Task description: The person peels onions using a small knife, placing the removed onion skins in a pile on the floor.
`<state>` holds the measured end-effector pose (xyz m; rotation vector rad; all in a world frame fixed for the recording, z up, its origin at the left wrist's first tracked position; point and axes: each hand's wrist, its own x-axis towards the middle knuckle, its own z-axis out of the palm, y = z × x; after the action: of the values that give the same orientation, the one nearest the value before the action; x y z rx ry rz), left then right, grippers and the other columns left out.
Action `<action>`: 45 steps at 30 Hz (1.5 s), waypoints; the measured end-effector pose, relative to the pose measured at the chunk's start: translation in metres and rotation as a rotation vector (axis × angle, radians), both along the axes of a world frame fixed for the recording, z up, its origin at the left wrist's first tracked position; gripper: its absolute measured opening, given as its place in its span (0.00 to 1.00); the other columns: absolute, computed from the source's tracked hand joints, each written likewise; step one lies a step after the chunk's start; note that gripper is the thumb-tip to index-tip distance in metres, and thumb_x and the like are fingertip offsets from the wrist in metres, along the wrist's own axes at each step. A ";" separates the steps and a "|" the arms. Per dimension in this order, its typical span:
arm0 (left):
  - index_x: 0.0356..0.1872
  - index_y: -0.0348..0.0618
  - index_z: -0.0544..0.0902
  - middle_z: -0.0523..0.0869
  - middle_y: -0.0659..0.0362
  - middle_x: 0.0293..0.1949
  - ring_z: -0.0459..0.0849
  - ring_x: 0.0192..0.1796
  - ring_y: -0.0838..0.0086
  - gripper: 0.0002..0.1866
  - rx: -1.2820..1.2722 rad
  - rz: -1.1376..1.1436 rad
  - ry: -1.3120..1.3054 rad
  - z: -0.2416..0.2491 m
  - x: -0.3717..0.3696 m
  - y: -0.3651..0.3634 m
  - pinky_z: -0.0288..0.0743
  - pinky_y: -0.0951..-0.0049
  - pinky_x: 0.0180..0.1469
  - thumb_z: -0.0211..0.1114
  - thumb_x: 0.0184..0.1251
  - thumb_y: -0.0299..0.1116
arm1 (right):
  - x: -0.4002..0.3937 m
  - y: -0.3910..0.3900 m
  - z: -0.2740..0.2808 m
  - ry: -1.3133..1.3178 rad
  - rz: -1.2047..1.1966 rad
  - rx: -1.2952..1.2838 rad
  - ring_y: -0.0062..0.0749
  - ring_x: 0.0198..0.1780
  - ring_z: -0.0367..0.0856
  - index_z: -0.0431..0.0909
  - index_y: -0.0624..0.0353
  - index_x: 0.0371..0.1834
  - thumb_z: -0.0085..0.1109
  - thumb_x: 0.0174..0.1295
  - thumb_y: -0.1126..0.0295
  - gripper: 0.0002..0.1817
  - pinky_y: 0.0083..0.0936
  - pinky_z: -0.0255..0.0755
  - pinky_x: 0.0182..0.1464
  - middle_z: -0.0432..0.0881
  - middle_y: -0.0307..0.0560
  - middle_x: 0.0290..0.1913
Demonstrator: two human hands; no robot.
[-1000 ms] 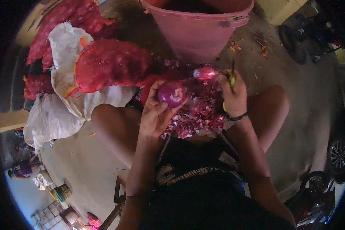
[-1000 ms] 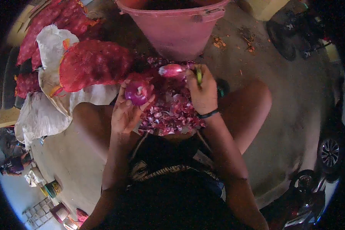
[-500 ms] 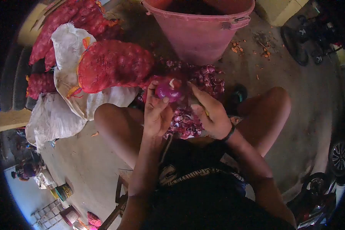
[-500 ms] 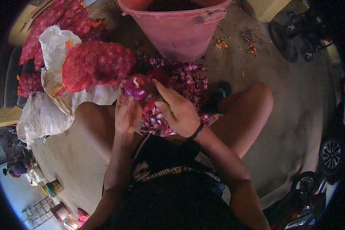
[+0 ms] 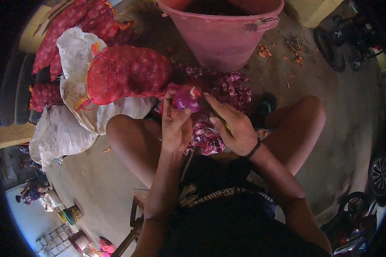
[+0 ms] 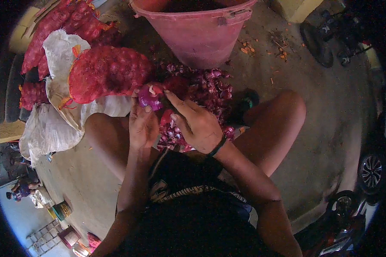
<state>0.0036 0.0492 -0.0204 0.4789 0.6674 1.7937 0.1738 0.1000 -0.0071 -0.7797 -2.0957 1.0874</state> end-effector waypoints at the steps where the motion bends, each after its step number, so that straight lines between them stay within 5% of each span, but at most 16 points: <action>1: 0.66 0.47 0.62 0.75 0.51 0.61 0.73 0.66 0.62 0.34 0.001 0.006 0.003 -0.001 0.000 0.000 0.64 0.57 0.71 0.65 0.60 0.16 | 0.000 0.001 -0.001 0.003 -0.005 0.015 0.55 0.37 0.79 0.63 0.49 0.74 0.53 0.67 0.73 0.31 0.43 0.76 0.41 0.77 0.58 0.40; 11: 0.65 0.49 0.63 0.75 0.52 0.61 0.74 0.65 0.63 0.36 -0.021 -0.064 0.027 -0.005 -0.002 -0.001 0.66 0.59 0.70 0.65 0.57 0.13 | 0.001 0.002 0.007 -0.022 -0.004 -0.080 0.56 0.36 0.79 0.67 0.50 0.72 0.52 0.67 0.74 0.28 0.40 0.76 0.41 0.77 0.58 0.39; 14: 0.65 0.50 0.63 0.74 0.52 0.62 0.74 0.66 0.62 0.36 0.011 -0.080 0.027 -0.003 0.000 0.000 0.66 0.58 0.70 0.65 0.57 0.14 | -0.003 0.002 0.002 0.078 -0.054 -0.078 0.48 0.35 0.80 0.69 0.55 0.70 0.52 0.70 0.72 0.24 0.36 0.75 0.43 0.79 0.55 0.41; 19: 0.65 0.50 0.63 0.72 0.52 0.64 0.72 0.67 0.59 0.35 0.015 -0.120 -0.079 0.002 0.003 -0.002 0.64 0.54 0.72 0.66 0.58 0.18 | -0.002 -0.001 0.002 0.356 -0.046 -0.712 0.21 0.34 0.73 0.68 0.63 0.70 0.48 0.74 0.68 0.22 0.22 0.71 0.41 0.80 0.41 0.45; 22: 0.65 0.51 0.63 0.71 0.51 0.65 0.70 0.69 0.59 0.34 0.046 -0.147 -0.099 -0.001 0.002 -0.003 0.66 0.52 0.70 0.66 0.58 0.20 | -0.005 -0.004 0.006 0.450 -0.071 -0.740 0.15 0.33 0.67 0.68 0.64 0.69 0.47 0.75 0.68 0.22 0.14 0.66 0.41 0.79 0.39 0.48; 26: 0.65 0.52 0.64 0.71 0.50 0.65 0.70 0.69 0.58 0.33 0.116 -0.278 -0.129 -0.005 -0.003 -0.004 0.70 0.49 0.67 0.66 0.59 0.22 | 0.000 0.009 0.000 0.306 -0.244 -0.558 0.19 0.41 0.75 0.68 0.64 0.70 0.47 0.75 0.67 0.23 0.17 0.69 0.50 0.79 0.46 0.58; 28: 0.63 0.52 0.65 0.70 0.48 0.66 0.70 0.69 0.58 0.31 0.117 -0.285 -0.187 0.005 0.001 -0.005 0.71 0.48 0.67 0.66 0.60 0.22 | 0.008 0.022 0.000 0.275 -0.260 -0.462 0.27 0.52 0.77 0.67 0.65 0.70 0.47 0.75 0.67 0.23 0.22 0.68 0.59 0.77 0.51 0.62; 33: 0.65 0.54 0.64 0.70 0.47 0.68 0.71 0.69 0.56 0.30 0.035 -0.118 -0.151 0.003 -0.001 -0.002 0.67 0.45 0.69 0.64 0.63 0.23 | 0.013 0.009 -0.006 0.185 -0.056 -0.337 0.42 0.71 0.68 0.60 0.66 0.73 0.48 0.74 0.68 0.27 0.30 0.58 0.71 0.70 0.61 0.69; 38: 0.67 0.54 0.63 0.72 0.52 0.67 0.72 0.68 0.58 0.30 -0.005 -0.061 -0.052 0.010 -0.001 -0.003 0.63 0.45 0.71 0.62 0.66 0.25 | -0.001 -0.006 0.008 0.230 0.161 -0.284 0.47 0.71 0.69 0.54 0.67 0.75 0.48 0.73 0.69 0.31 0.31 0.60 0.70 0.69 0.63 0.69; 45: 0.67 0.54 0.64 0.74 0.55 0.65 0.72 0.68 0.62 0.28 0.059 -0.018 -0.053 0.003 -0.002 -0.001 0.62 0.45 0.71 0.62 0.67 0.26 | 0.000 0.000 -0.001 0.104 0.008 -0.204 0.52 0.66 0.74 0.59 0.61 0.75 0.49 0.73 0.67 0.28 0.36 0.67 0.65 0.72 0.66 0.65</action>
<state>0.0018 0.0483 -0.0174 0.4738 0.5736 1.8071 0.1735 0.1004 -0.0078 -0.7926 -1.9241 1.3327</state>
